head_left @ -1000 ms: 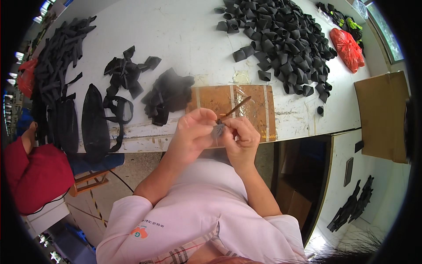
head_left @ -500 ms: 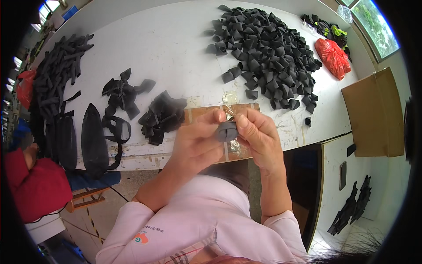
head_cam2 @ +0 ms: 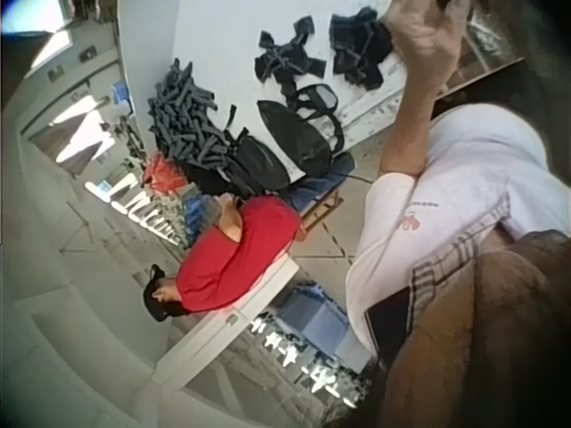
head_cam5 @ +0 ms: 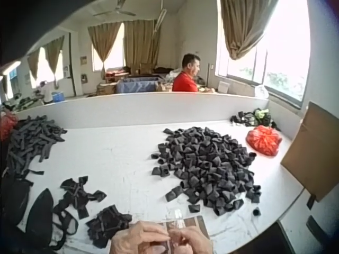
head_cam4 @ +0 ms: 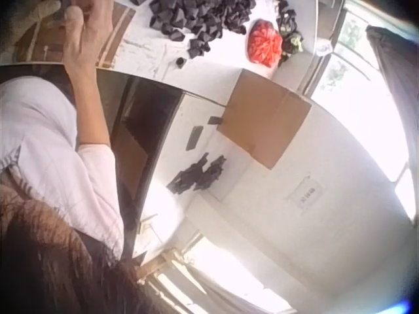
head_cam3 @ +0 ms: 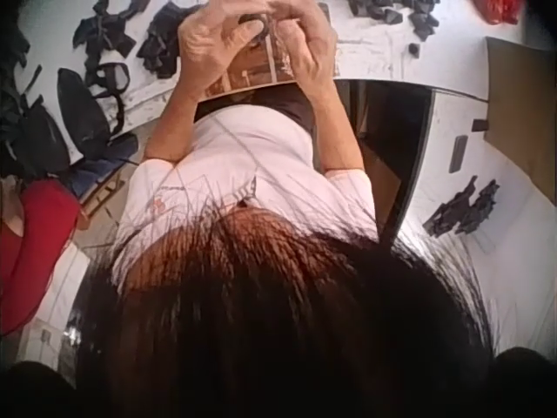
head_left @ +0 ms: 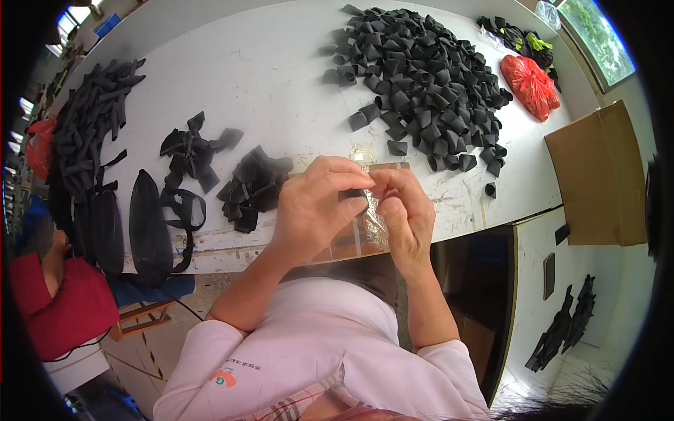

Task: The recorder uses a small brush to apply adhesive to small black foam or rubber components and sets them aside.

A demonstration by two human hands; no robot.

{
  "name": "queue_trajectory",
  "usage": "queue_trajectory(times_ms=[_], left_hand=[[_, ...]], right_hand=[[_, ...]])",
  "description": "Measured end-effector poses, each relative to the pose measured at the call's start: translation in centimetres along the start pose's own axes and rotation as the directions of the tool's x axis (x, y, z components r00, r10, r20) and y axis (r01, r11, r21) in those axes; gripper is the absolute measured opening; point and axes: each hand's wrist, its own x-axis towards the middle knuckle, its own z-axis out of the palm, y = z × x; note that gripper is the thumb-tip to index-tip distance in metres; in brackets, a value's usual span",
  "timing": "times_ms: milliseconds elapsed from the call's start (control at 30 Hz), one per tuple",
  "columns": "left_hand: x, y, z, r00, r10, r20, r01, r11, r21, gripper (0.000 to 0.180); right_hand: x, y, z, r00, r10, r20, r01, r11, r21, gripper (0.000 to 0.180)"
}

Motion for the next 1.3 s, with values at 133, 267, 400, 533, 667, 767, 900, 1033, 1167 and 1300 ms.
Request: queue_trajectory(times_ms=[133,267,400,533,667,767,900,1033,1167,1300], left_hand=[[-1.3,0.0,0.8,0.953,-0.258,-0.159,0.158,0.872,-0.464,0.009],[-1.0,1.0,0.9,0.821,-0.549,-0.159,0.135,0.457,-0.879,0.011],[-2.1,0.4,1.0,0.835,-0.537,-0.116,0.149,0.425,-0.893,0.010],[-2.8,0.2,1.0,0.860,-0.463,-0.215,0.203,0.696,-0.688,0.010],[-1.9,0.6,0.4,0.861,-0.486,-0.148,0.362,0.791,-0.492,0.009],[-2.4,-0.4,-0.1,0.858,-0.505,-0.095,0.481,0.854,-0.196,0.010],[-3.2,-1.0,0.5,0.797,-0.602,0.038,0.540,0.684,-0.491,0.013],[-6.6,-4.0,1.3,0.809,-0.517,-0.279,0.540,0.841,0.009,0.010],[-8.4,-7.5,-2.8,0.827,-0.088,-0.555,0.474,0.640,0.605,0.022],[-9.5,-9.8,-6.1,0.851,-0.141,-0.505,0.506,0.474,0.720,0.023]], right_hand=[[-0.3,-1.3,0.5,0.976,-0.215,0.044,0.220,0.954,-0.204,0.030],[0.1,-1.9,1.1,0.945,-0.326,-0.004,0.309,0.898,-0.314,0.023],[0.0,-1.4,0.9,0.937,-0.348,0.009,0.328,0.874,-0.360,0.015],[-0.6,0.1,0.8,0.943,-0.332,-0.009,0.315,0.903,-0.293,0.013],[-0.4,0.0,1.1,0.944,-0.328,0.025,0.314,0.879,-0.359,0.013],[-0.4,-0.6,1.1,0.958,-0.280,0.069,0.286,0.896,-0.340,0.013],[-0.5,-1.1,0.9,0.965,-0.257,0.059,0.260,0.885,-0.387,0.009],[3.3,-1.2,-2.3,0.976,0.215,-0.021,-0.174,0.840,0.514,0.020],[2.5,0.2,-2.6,0.925,0.235,-0.298,-0.182,0.964,0.196,0.027],[-2.8,1.0,0.9,0.899,0.437,-0.013,-0.431,0.890,0.150,0.023]])
